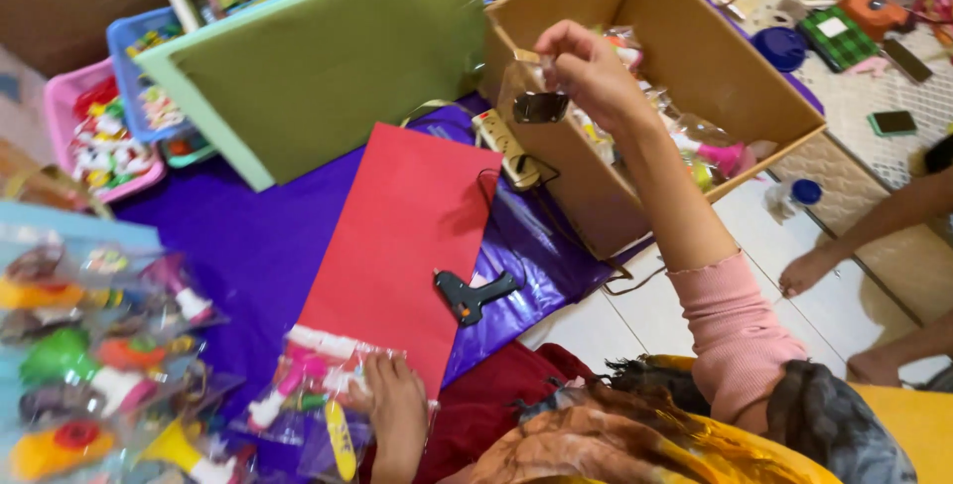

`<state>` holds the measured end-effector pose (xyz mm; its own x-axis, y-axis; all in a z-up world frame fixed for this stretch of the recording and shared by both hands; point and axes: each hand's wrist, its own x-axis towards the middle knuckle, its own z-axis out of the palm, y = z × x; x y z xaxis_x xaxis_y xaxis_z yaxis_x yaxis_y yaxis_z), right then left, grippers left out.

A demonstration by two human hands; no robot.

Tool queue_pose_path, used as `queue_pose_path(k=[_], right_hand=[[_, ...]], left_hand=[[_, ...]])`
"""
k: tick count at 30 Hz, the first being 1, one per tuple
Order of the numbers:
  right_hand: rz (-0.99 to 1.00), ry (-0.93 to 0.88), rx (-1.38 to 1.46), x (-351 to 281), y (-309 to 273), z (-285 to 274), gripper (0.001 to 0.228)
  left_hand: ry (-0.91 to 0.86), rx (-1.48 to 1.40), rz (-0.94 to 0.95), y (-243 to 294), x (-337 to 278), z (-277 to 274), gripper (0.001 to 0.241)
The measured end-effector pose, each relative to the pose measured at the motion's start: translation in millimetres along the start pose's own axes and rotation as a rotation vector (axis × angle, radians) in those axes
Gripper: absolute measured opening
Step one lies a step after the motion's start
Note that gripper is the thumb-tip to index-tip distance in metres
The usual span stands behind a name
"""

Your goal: Organizing and attaching small toy packages onto a red display board using a hot glue gun.

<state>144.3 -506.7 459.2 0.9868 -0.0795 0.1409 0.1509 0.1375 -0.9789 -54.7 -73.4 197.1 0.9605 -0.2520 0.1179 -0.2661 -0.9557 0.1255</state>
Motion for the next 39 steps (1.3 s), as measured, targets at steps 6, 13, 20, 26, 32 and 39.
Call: queue_pose_path(k=[6, 13, 20, 26, 32, 39], right_hand=[[0.052, -0.296, -0.013, -37.3, 14.7, 94.9, 0.011], [0.079, -0.345, -0.105, -71.1, 26.2, 172.2, 0.014], [0.160, -0.557, -0.110, -102.1, 42.4, 216.6, 0.017], [0.123, -0.800, -0.121, -130.3, 67.2, 258.8, 0.017], [-0.082, -0.916, -0.281, -154.1, 106.1, 274.7, 0.022], [0.474, -0.712, -0.142, -170.2, 190.4, 271.4, 0.050]], left_hand=[[-0.266, -0.219, -0.109, 1.5, 19.7, -46.7, 0.049], [0.047, -0.371, -0.193, 10.4, 22.5, -112.6, 0.072], [0.037, -1.316, -0.157, 4.6, 1.9, -143.8, 0.059], [0.246, -1.482, -0.161, -5.2, -15.1, -151.8, 0.066], [0.590, -1.094, -0.158, -25.0, -29.6, -142.1, 0.028], [0.870, -0.469, 0.017, -35.7, -46.4, -96.3, 0.034]])
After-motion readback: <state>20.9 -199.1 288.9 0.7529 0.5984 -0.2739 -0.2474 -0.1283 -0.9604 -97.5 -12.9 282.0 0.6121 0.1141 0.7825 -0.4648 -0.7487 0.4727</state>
